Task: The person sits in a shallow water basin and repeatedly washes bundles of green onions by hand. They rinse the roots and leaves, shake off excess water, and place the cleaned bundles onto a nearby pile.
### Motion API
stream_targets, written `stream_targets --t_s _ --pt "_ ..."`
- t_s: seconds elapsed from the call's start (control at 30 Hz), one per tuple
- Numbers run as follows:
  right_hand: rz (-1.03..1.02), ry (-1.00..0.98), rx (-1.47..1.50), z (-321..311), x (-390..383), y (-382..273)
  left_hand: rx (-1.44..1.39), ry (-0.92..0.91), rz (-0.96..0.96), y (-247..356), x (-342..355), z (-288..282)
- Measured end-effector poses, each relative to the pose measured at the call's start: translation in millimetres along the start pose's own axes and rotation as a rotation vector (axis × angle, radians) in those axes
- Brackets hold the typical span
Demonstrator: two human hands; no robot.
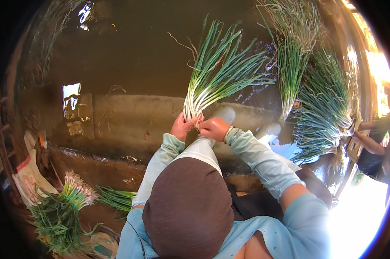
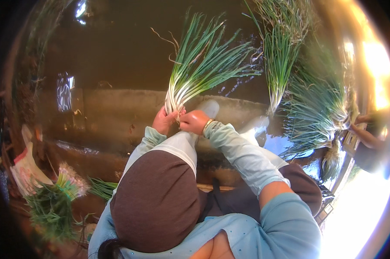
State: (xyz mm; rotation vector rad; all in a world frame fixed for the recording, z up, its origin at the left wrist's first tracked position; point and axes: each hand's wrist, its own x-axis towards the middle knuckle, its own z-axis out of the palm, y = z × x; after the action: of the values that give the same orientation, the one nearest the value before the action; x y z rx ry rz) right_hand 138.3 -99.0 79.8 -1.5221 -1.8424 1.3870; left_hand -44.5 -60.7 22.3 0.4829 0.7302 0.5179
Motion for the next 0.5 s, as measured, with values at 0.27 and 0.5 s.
stream_targets --t_s 0.27,0.5 --pt "-0.119 0.355 -0.209 -25.6 35.8 -11.5 0.183 0.016 0.015 -4.8 7.6 6.9" --pt "0.028 0.082 -0.550 3.3 65.0 -15.2 0.345 -0.033 -0.096 -23.5 8.2 -1.7"
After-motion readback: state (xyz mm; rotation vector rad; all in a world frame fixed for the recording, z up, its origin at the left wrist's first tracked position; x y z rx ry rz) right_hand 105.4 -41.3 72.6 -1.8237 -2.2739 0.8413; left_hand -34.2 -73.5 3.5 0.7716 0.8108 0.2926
